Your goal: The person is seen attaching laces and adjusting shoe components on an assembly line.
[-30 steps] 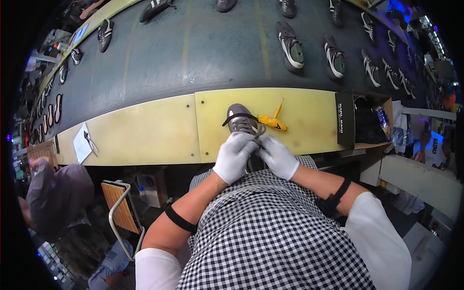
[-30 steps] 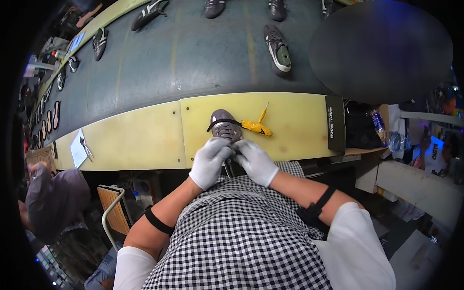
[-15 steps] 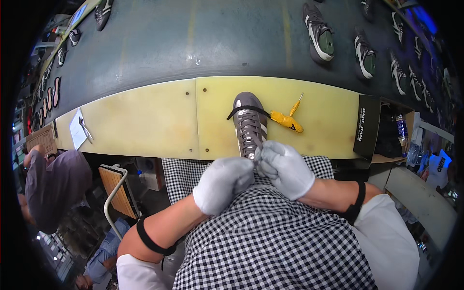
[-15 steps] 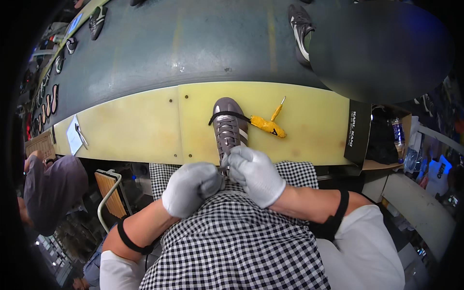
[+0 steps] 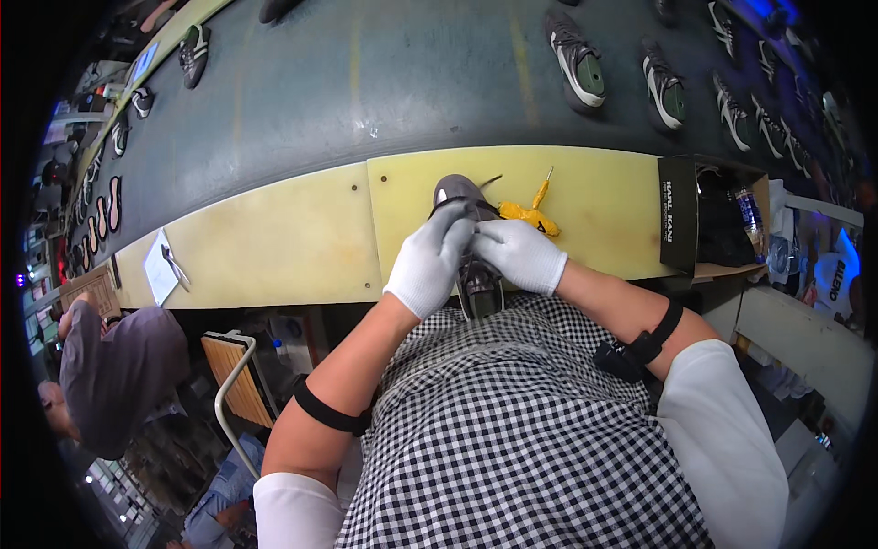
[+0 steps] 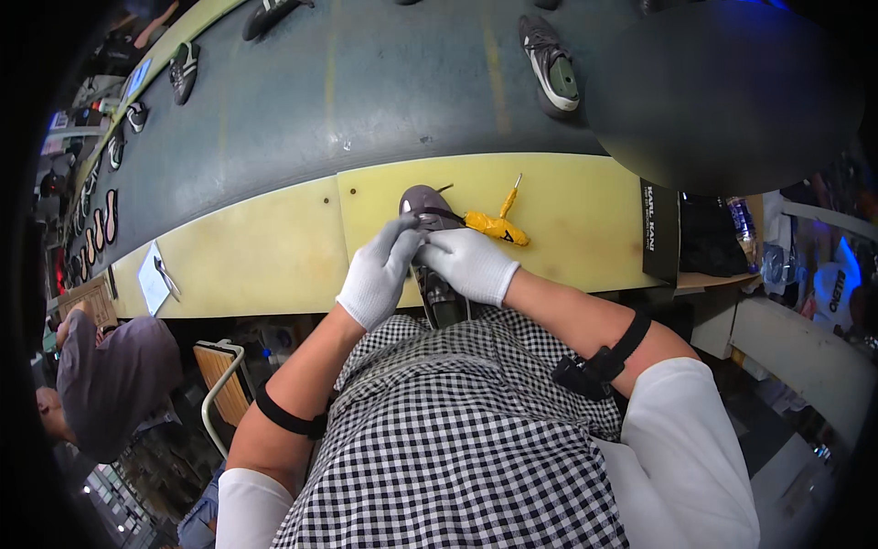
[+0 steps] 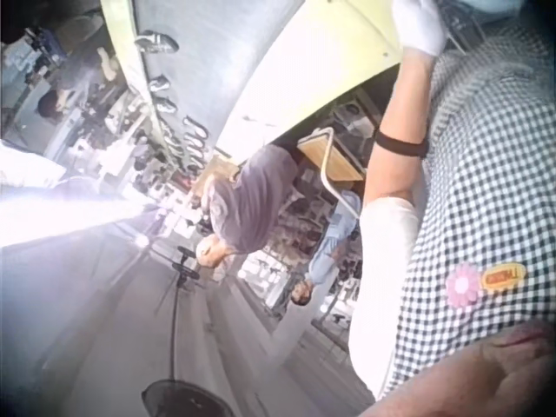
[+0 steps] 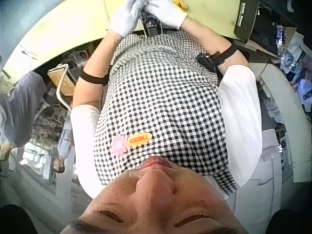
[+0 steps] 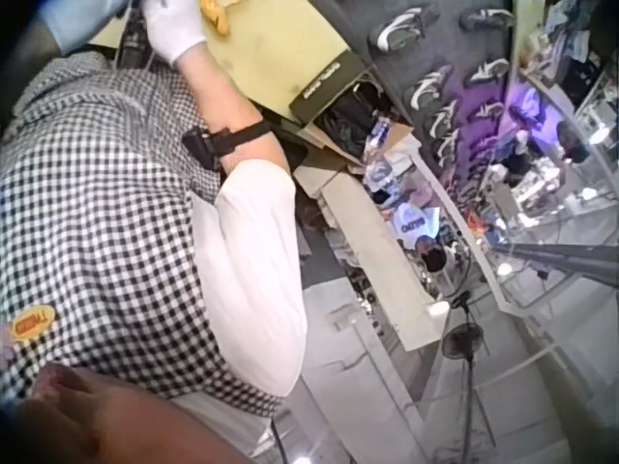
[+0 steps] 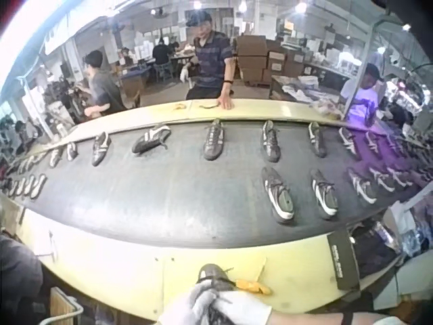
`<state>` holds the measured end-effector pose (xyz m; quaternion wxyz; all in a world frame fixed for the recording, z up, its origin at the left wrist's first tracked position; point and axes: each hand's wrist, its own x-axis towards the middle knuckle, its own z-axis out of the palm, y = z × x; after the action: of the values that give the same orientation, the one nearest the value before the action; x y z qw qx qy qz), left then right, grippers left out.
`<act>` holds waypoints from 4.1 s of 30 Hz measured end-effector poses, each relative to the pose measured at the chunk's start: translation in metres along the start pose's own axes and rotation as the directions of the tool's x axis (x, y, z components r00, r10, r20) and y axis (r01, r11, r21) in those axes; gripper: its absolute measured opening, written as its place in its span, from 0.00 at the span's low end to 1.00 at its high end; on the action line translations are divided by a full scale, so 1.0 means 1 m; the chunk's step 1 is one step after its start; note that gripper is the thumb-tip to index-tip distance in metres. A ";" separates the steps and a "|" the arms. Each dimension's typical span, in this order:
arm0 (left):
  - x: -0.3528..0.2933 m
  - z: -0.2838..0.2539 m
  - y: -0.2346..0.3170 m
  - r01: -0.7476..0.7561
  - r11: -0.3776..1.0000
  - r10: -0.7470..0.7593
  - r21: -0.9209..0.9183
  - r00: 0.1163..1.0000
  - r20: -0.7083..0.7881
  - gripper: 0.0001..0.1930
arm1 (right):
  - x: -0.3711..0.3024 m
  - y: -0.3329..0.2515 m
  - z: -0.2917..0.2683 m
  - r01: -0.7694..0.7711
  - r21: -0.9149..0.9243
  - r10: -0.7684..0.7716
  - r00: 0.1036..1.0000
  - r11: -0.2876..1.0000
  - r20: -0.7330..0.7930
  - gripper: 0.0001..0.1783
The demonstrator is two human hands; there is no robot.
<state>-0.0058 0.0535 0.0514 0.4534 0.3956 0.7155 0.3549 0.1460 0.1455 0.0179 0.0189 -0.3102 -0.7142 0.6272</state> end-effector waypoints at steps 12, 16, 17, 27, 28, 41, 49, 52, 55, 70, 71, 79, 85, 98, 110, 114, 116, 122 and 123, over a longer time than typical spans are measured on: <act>0.003 0.016 -0.033 -0.172 0.802 0.113 0.572 0.984 0.138 0.14 | -0.017 -0.018 0.001 -0.068 0.079 0.068 0.998 0.995 0.007 0.14; 0.004 0.008 -0.034 -0.159 0.925 0.087 0.346 0.973 0.213 0.10 | -0.020 -0.013 -0.005 -0.082 0.122 0.086 0.996 0.989 -0.029 0.14; 0.001 0.004 -0.032 -0.142 0.934 0.062 0.328 0.968 0.243 0.09 | -0.020 -0.012 -0.004 -0.077 0.117 0.080 0.997 0.990 -0.014 0.14; -0.044 -0.060 -0.099 -0.104 0.641 -0.068 0.761 0.979 0.190 0.17 | -0.052 0.079 -0.010 -0.108 0.506 0.241 0.949 0.856 -0.205 0.18; -0.057 -0.056 -0.109 -0.106 0.653 -0.124 0.750 0.962 0.244 0.17 | -0.054 0.081 -0.008 -0.112 0.506 0.239 0.952 0.855 -0.194 0.18; -0.040 0.001 -0.072 -0.177 0.881 0.163 0.439 0.984 0.071 0.30 | -0.030 0.031 0.013 0.190 -0.437 -0.263 0.958 0.879 -0.111 0.24; -0.032 0.018 -0.110 0.129 0.965 -0.113 -0.226 0.990 0.082 0.11 | -0.025 0.037 0.002 0.087 -0.286 -0.085 0.996 0.954 0.017 0.11; -0.029 0.008 -0.093 0.071 0.932 -0.127 0.356 0.982 0.137 0.14 | -0.019 0.038 -0.011 0.210 -0.560 -0.152 0.977 0.801 0.150 0.08; -0.025 0.004 -0.092 0.037 0.924 -0.097 0.380 0.985 0.140 0.13 | -0.012 0.061 -0.011 0.231 -0.473 -0.189 0.973 0.850 0.135 0.08; -0.020 0.014 -0.080 -0.100 0.816 0.237 0.570 0.956 -0.171 0.08 | -0.019 0.047 -0.006 -0.429 0.534 0.176 0.871 0.728 0.459 0.14; -0.016 0.015 -0.079 -0.102 0.815 0.234 0.570 0.958 -0.163 0.08 | -0.021 0.052 0.001 -0.432 0.540 0.179 0.871 0.723 0.457 0.14; -0.020 0.019 -0.059 0.022 0.985 -0.013 0.174 0.999 -0.053 0.16 | -0.012 0.062 0.038 0.248 0.112 -0.230 0.962 0.962 -0.150 0.15; -0.018 0.019 -0.049 0.253 0.966 -0.254 0.057 0.967 0.016 0.15 | -0.014 0.050 0.041 0.329 -0.304 -0.377 0.919 0.894 -0.114 0.08; -0.005 -0.017 -0.050 -0.295 0.562 -0.133 0.773 0.890 0.436 0.13 | -0.030 0.019 -0.005 0.199 -0.654 -0.172 0.979 0.730 0.107 0.09; -0.046 0.027 -0.120 0.302 0.945 -0.245 -0.126 0.909 0.338 0.28 | -0.072 0.073 0.088 -0.357 -0.320 0.307 0.931 0.878 -0.196 0.60; -0.042 0.007 -0.124 0.415 0.826 -0.187 -0.381 0.840 0.509 0.24 | -0.075 0.069 0.092 -0.328 -0.185 0.271 0.922 0.926 -0.276 0.47; -0.041 -0.008 -0.114 0.450 0.809 -0.196 -0.377 0.813 0.549 0.23 | -0.082 0.025 0.059 -0.253 -0.026 0.248 0.962 0.967 -0.113 0.35; -0.043 -0.034 -0.113 0.378 0.868 -0.286 -0.322 0.911 0.299 0.19 | -0.141 -0.008 0.007 -0.401 0.792 0.466 0.868 0.461 0.169 0.34; -0.048 -0.041 -0.112 0.387 0.842 -0.318 -0.377 0.919 0.233 0.18 | -0.147 -0.015 0.004 -0.390 0.801 0.457 0.874 0.455 0.165 0.34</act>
<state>-0.0579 -0.0444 -0.0140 0.6409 0.1786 0.6449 0.3761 0.2566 0.0726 0.0838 0.0291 -0.4562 -0.2428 0.8556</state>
